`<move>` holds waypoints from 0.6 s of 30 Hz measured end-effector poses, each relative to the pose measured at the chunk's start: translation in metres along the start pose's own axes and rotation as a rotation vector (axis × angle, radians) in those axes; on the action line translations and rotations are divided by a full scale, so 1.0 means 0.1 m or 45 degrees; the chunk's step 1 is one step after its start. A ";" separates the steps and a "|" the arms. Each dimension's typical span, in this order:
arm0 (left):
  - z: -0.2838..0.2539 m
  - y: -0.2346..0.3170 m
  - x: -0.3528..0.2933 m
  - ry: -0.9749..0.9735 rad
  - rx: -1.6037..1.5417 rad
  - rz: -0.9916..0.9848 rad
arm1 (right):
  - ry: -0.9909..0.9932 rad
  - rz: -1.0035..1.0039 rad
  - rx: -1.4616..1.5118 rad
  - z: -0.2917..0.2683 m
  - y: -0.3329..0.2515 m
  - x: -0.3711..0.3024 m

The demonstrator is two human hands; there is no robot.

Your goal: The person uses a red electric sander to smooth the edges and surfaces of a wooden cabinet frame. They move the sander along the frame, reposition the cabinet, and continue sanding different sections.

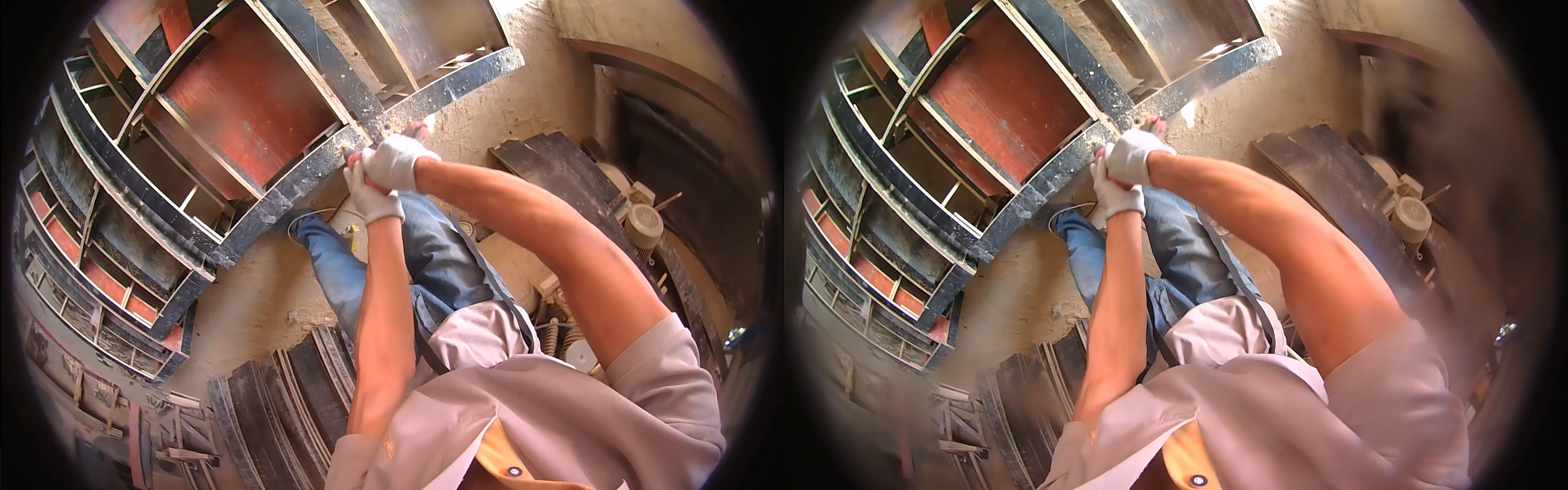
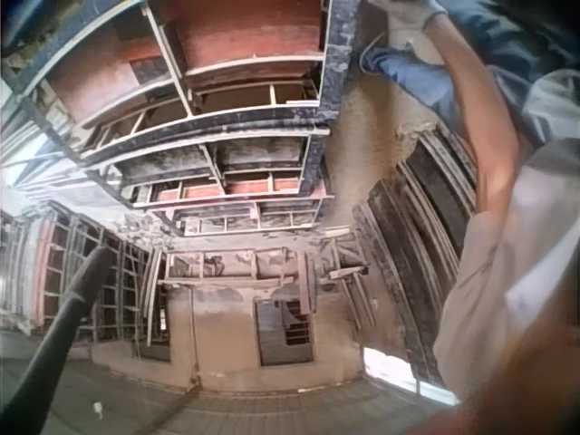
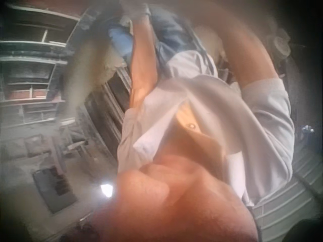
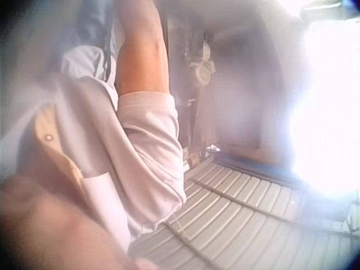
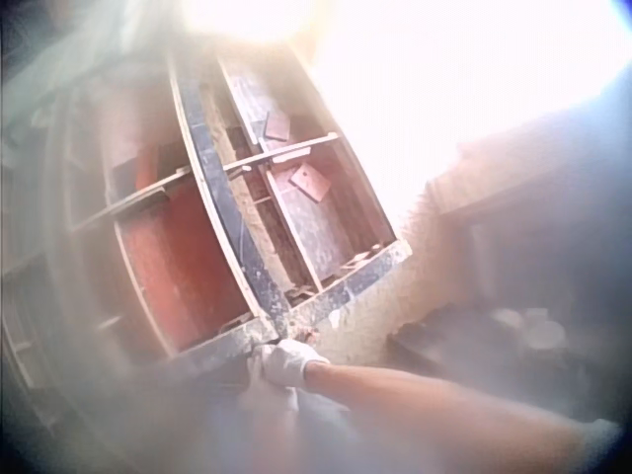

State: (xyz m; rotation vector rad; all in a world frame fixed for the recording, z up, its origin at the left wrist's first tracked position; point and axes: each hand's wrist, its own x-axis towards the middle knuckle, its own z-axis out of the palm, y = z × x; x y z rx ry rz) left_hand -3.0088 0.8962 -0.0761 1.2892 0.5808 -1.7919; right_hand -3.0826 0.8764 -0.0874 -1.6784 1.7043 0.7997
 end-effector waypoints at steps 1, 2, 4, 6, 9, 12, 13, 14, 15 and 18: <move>0.03 0.19 0.02 0.212 0.026 0.039 | -0.096 -0.312 -0.053 -0.44 -0.01 -0.03; -0.03 0.31 0.20 0.158 0.011 -0.070 | -0.175 -0.583 -0.132 -0.88 -0.01 -0.10; -0.17 0.62 0.63 -0.051 0.514 -0.055 | -0.100 -0.476 -0.098 -1.23 -0.23 -0.13; 0.12 0.85 0.64 -0.087 0.477 -0.331 | -0.071 -0.329 -0.019 -1.45 -0.30 -0.14; 0.19 0.82 0.37 -0.133 0.222 -0.402 | -0.080 -0.383 -0.154 -1.33 -0.30 -0.08; -0.46 0.40 0.44 -0.027 -0.090 -0.209 | -0.078 -0.316 -0.017 -0.87 -0.38 -0.13; -0.53 0.27 0.60 -0.089 -0.168 -0.156 | 0.065 -0.055 0.249 -0.78 -0.38 -0.12; -0.25 0.17 0.53 -0.145 -0.152 -0.121 | 0.009 -0.087 -0.062 -0.79 -0.22 -0.05; -0.25 0.20 0.25 -0.135 -0.146 -0.061 | -0.094 -0.163 -0.356 -0.74 -0.26 -0.14; -0.41 0.21 0.76 -0.131 -0.049 0.091 | 0.049 -0.599 -0.166 -0.89 0.00 -0.04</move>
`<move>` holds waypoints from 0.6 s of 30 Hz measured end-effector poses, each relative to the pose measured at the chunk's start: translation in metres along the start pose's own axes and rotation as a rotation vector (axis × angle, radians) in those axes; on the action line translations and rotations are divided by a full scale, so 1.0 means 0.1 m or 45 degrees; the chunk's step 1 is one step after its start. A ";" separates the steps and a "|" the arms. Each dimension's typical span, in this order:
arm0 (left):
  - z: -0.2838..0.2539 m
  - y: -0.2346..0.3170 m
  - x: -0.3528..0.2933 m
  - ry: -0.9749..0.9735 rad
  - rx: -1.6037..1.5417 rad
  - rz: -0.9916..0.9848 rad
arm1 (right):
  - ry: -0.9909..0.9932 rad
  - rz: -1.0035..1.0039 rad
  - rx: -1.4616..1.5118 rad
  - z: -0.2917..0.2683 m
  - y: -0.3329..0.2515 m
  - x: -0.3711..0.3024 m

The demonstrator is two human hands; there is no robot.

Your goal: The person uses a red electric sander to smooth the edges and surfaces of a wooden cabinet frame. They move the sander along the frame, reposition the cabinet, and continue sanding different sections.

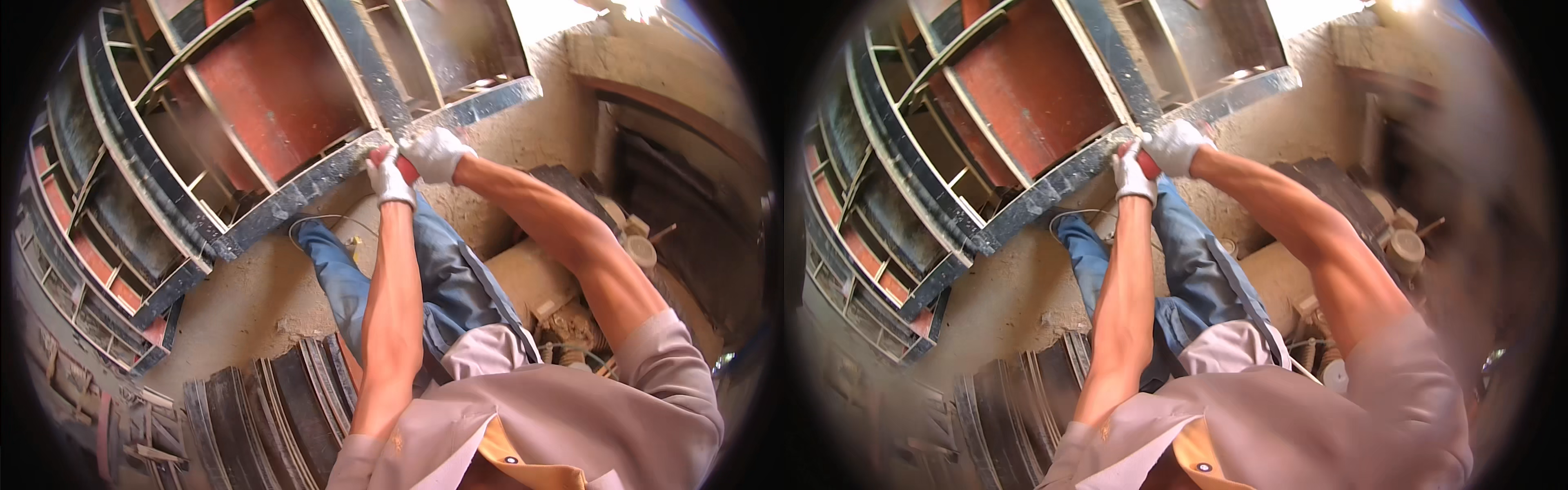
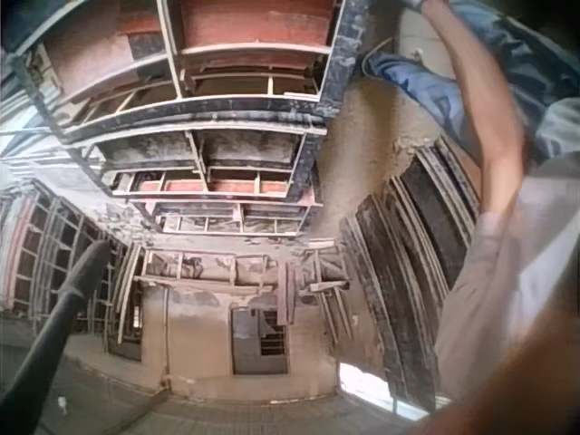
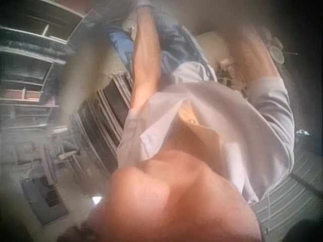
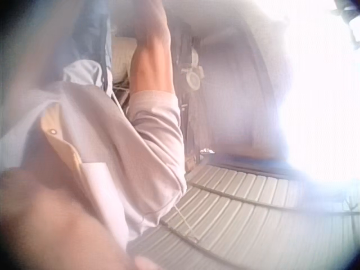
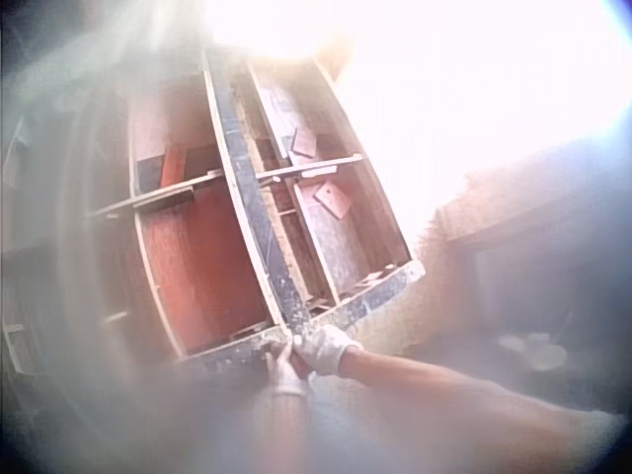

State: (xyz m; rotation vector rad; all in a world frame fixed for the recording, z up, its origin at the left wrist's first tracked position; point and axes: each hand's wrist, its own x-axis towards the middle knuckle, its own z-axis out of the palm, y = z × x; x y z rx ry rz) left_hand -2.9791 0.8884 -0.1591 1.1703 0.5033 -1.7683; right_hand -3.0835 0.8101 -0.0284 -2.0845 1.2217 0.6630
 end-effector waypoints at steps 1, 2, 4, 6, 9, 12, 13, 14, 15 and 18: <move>-0.07 0.06 -0.18 0.069 0.082 0.007 | -0.001 0.041 0.015 0.03 -0.12 -0.05; 0.19 0.14 -0.39 0.103 0.169 -0.022 | -0.028 0.119 -0.017 0.16 -0.17 -0.20; 0.19 0.43 -0.91 0.212 0.220 -0.179 | -0.005 0.133 0.028 0.12 -0.56 -0.48; 0.06 0.64 -1.27 0.188 0.303 -0.044 | 0.017 0.139 0.045 -0.08 -0.92 -0.61; -0.23 0.97 -1.42 0.309 0.509 0.189 | 0.078 0.033 0.021 -0.19 -1.39 -0.53; -0.87 1.56 -1.40 0.366 0.572 0.399 | 0.085 -0.150 0.087 -0.25 -1.97 -0.09; -0.98 1.82 -1.45 0.340 0.539 0.386 | 0.030 -0.164 0.124 -0.29 -2.18 0.07; -0.85 2.07 -1.60 0.370 0.387 0.336 | 0.020 -0.149 0.149 -0.28 -2.35 0.21; -1.14 2.29 -1.55 0.466 0.545 0.443 | 0.008 -0.186 0.165 -0.29 -2.59 0.36; -1.61 2.75 -1.55 0.499 0.465 0.436 | 0.049 -0.243 0.193 -0.35 -3.15 0.62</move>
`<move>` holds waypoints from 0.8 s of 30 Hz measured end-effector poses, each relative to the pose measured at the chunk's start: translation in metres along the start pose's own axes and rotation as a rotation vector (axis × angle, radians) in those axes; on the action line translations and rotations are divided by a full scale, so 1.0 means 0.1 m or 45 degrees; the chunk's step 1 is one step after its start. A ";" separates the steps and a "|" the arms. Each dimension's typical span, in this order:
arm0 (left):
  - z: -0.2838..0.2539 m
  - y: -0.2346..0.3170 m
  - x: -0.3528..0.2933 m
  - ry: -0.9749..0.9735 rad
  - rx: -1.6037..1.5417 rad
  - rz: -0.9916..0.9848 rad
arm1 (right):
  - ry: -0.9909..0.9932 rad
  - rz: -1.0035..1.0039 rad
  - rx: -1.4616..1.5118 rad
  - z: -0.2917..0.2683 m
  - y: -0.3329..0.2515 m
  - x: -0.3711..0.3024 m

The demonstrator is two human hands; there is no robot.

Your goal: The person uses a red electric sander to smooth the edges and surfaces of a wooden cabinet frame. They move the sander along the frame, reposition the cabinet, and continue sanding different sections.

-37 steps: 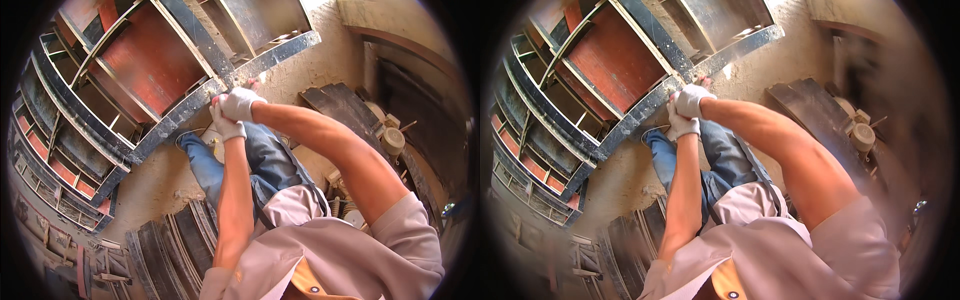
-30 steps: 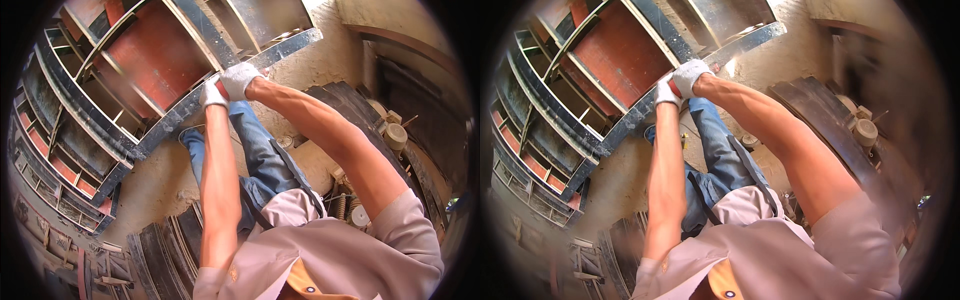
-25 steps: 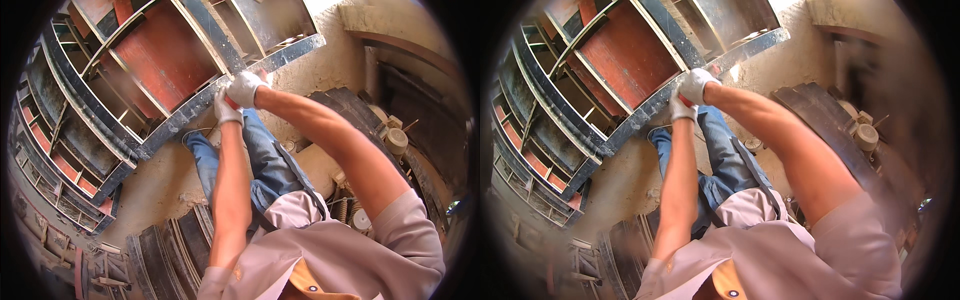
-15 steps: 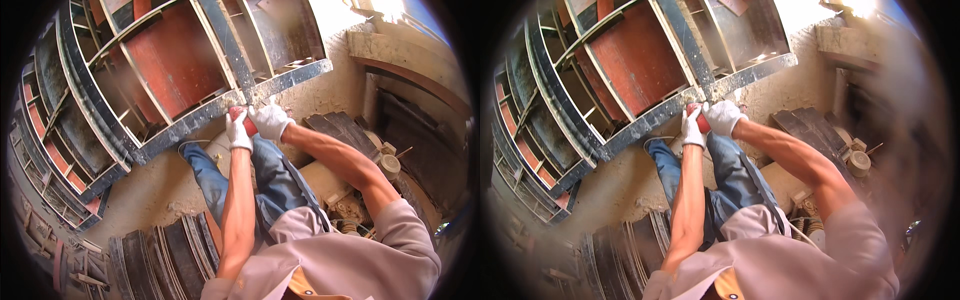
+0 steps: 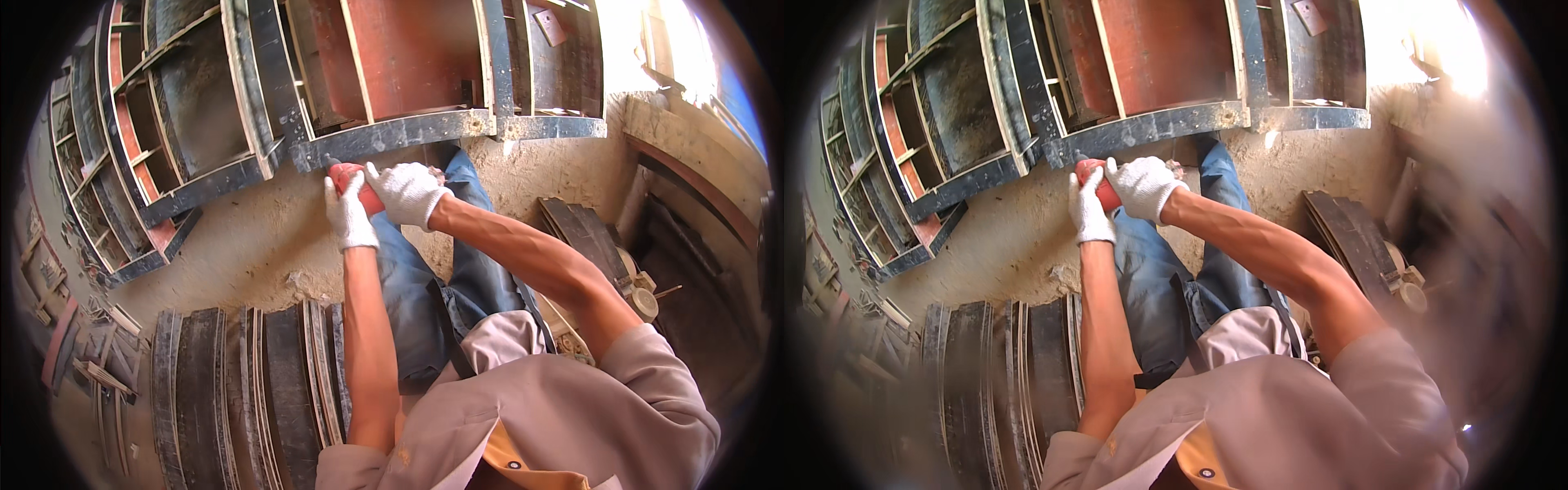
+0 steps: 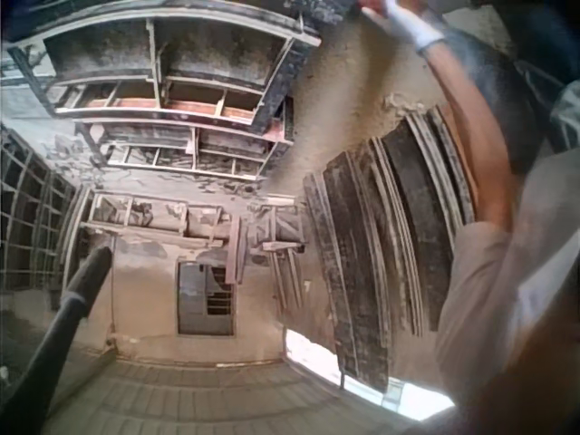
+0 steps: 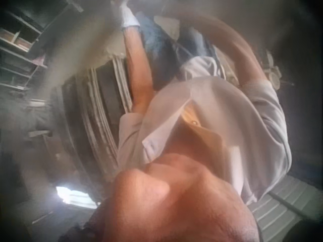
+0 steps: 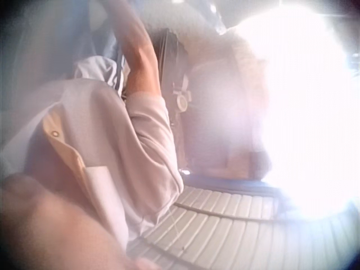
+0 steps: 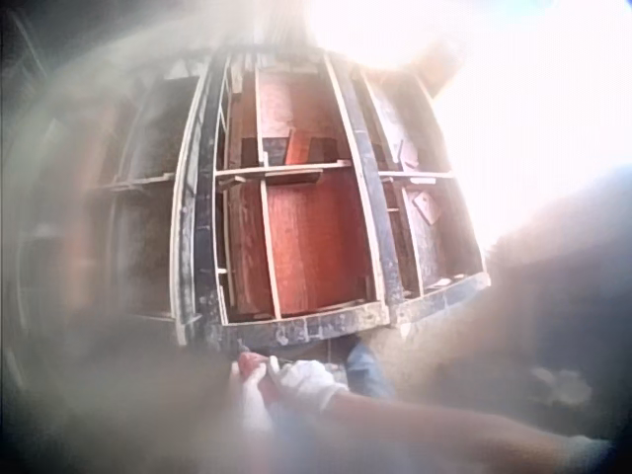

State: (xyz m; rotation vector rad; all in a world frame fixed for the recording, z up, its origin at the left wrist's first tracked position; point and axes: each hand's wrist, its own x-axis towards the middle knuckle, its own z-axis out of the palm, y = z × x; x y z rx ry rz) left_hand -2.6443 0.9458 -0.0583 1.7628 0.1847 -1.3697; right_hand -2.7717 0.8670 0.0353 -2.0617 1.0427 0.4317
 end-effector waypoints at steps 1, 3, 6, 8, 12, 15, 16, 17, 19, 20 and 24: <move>-0.08 0.04 0.04 0.015 0.009 -0.021 | -0.020 0.017 0.035 -0.01 -0.11 0.07; -0.23 0.13 0.12 0.037 0.022 -0.067 | -0.078 0.051 0.008 0.07 -0.23 0.18; -0.35 0.17 0.23 0.008 -0.006 -0.081 | -0.056 0.064 -0.002 0.16 -0.38 0.30; -0.40 0.19 0.31 -0.023 -0.022 -0.082 | -0.066 0.085 -0.033 0.18 -0.45 0.37; -0.44 0.23 0.49 -0.067 -0.019 -0.122 | -0.027 0.093 -0.056 0.25 -0.50 0.52; -0.52 0.26 0.62 -0.094 -0.042 -0.206 | -0.140 0.103 -0.061 0.22 -0.55 0.66; -0.53 0.29 0.69 -0.069 -0.006 -0.211 | -0.061 0.067 -0.079 0.19 -0.58 0.70; -0.48 0.35 0.67 -0.077 -0.117 -0.281 | -0.063 0.049 -0.100 0.18 -0.57 0.75; -0.35 0.56 0.56 -0.092 -0.335 -0.420 | -0.065 0.013 -0.139 0.11 -0.52 0.86; -0.39 0.61 0.58 -0.144 -0.369 -0.423 | -0.078 -0.036 -0.152 0.05 -0.57 0.91; -0.53 0.50 0.78 -0.366 -0.651 -0.454 | -0.276 0.032 -0.250 -0.16 -0.74 1.05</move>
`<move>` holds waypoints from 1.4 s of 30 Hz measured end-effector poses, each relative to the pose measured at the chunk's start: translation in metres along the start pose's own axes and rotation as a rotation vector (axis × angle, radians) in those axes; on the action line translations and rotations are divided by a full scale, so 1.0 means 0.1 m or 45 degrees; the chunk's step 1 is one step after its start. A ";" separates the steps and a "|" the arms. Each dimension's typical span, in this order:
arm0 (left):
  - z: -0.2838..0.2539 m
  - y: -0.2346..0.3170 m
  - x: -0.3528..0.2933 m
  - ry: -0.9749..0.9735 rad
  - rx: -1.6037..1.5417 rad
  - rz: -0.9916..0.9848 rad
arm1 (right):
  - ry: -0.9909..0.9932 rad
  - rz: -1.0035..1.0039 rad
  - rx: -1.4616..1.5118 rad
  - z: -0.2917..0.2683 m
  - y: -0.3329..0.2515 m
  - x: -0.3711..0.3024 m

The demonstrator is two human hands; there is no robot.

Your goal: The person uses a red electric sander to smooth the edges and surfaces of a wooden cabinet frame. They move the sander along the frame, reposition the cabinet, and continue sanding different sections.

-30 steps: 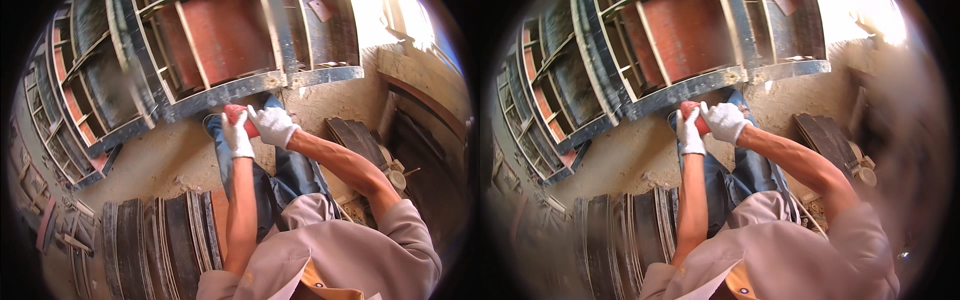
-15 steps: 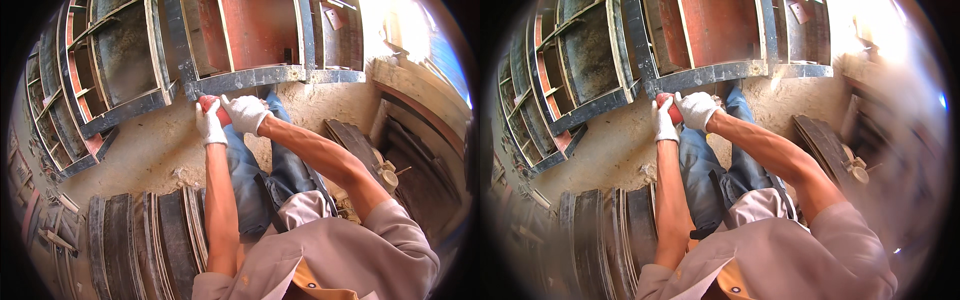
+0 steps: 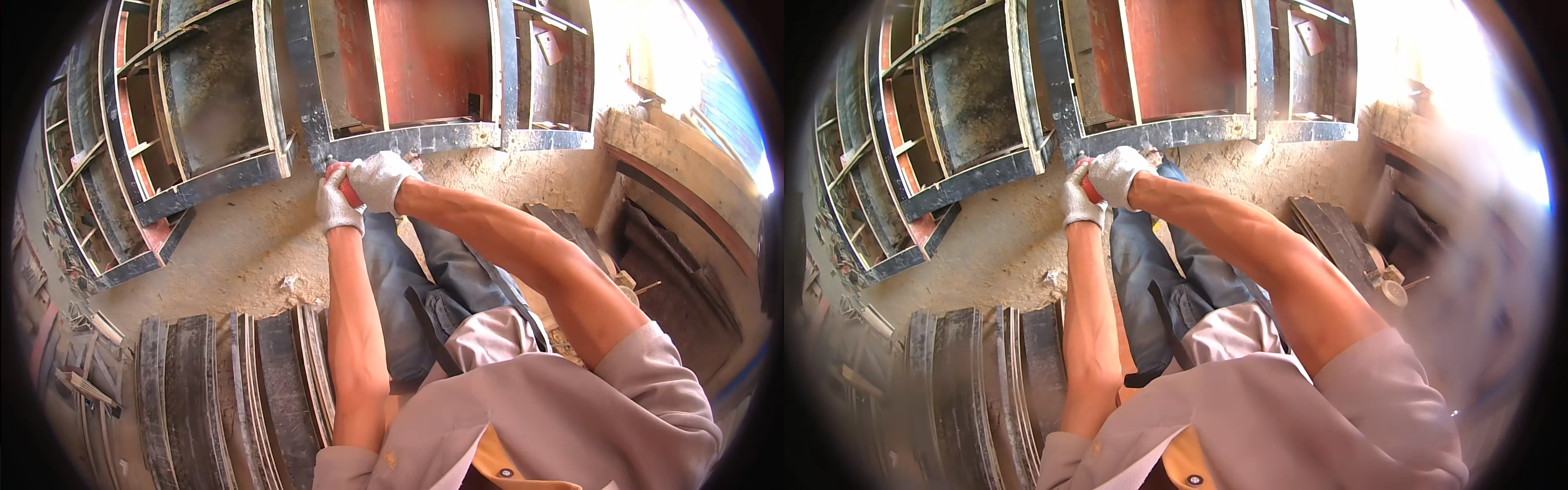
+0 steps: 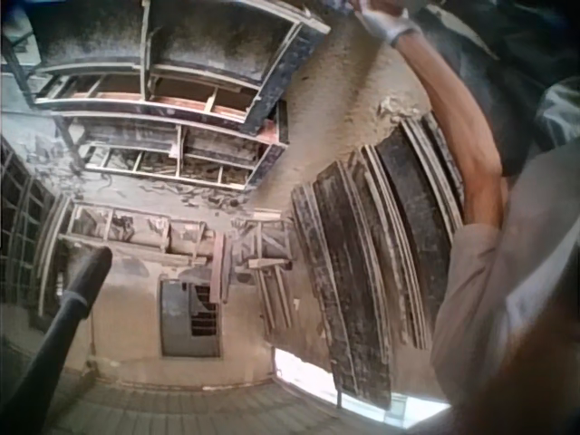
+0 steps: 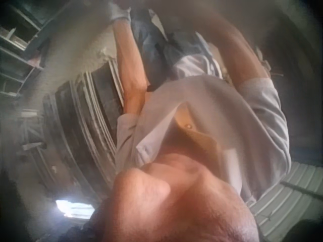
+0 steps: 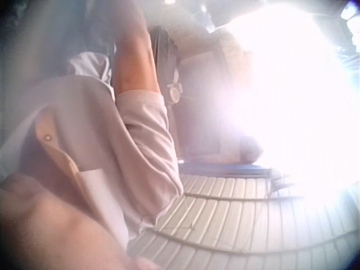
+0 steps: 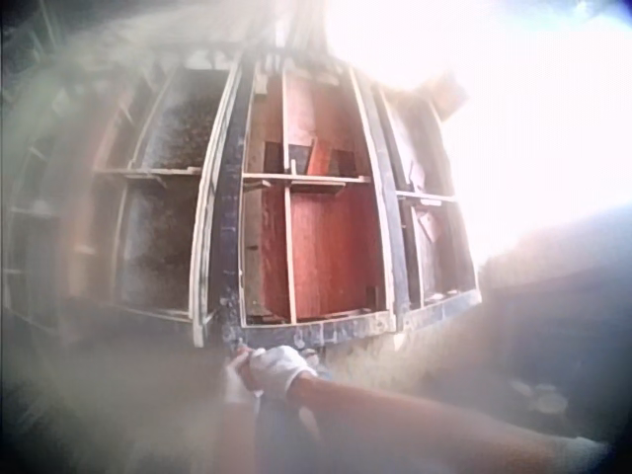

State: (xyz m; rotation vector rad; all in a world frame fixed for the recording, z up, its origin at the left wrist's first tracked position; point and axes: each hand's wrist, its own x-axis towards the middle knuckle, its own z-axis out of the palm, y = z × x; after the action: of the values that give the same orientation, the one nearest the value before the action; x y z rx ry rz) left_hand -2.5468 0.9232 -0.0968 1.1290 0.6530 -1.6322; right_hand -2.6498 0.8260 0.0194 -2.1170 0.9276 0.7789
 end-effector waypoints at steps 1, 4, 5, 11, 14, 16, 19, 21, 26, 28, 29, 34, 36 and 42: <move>-0.02 -0.03 -0.01 0.014 -0.008 0.029 | -0.041 -0.031 -0.053 -0.01 0.00 0.01; 0.11 -0.18 -0.11 0.125 -0.070 0.102 | -0.110 -0.098 -0.160 0.01 0.09 0.03; 0.02 -0.18 -0.09 0.140 -0.125 0.085 | -0.069 -0.140 -0.142 0.00 0.05 0.04; 0.06 -0.10 0.00 0.056 -0.143 0.027 | -0.134 -0.177 -0.084 -0.11 0.11 0.22; 0.08 -0.09 0.00 0.101 -0.151 0.050 | -0.114 -0.152 -0.067 -0.17 0.09 0.25; 0.21 -0.09 0.00 0.199 -0.154 0.007 | -0.016 -0.123 0.000 0.02 0.18 0.32; 0.10 -0.07 -0.05 0.258 -0.209 -0.060 | -0.038 -0.117 0.092 -0.05 0.12 0.24; 0.04 -0.03 -0.03 0.216 -0.156 -0.068 | -0.151 -0.145 0.037 -0.07 0.08 0.26; 0.17 0.14 -0.11 0.231 -0.025 -0.118 | 0.006 0.029 0.298 0.02 0.00 0.37; 0.21 0.20 -0.12 0.225 -0.049 -0.172 | 0.002 -0.032 0.230 0.01 0.00 0.34; 0.18 0.20 -0.09 0.234 0.003 -0.153 | 0.000 -0.067 0.190 -0.02 0.01 0.33; -0.01 0.05 0.06 0.239 0.016 -0.039 | -0.099 -0.103 0.044 -0.06 0.05 0.32; 0.07 0.08 0.03 0.222 -0.011 -0.107 | -0.165 -0.129 -0.050 -0.06 0.05 0.35; 0.12 0.27 0.00 0.208 -0.023 -0.208 | -0.176 0.103 0.132 -0.05 -0.09 0.49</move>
State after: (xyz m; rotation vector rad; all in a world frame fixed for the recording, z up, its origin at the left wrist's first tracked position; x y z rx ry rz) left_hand -2.5261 0.9034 -0.0890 1.2308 0.8840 -1.6786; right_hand -2.6141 0.8083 -0.0111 -1.9208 0.9628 0.8873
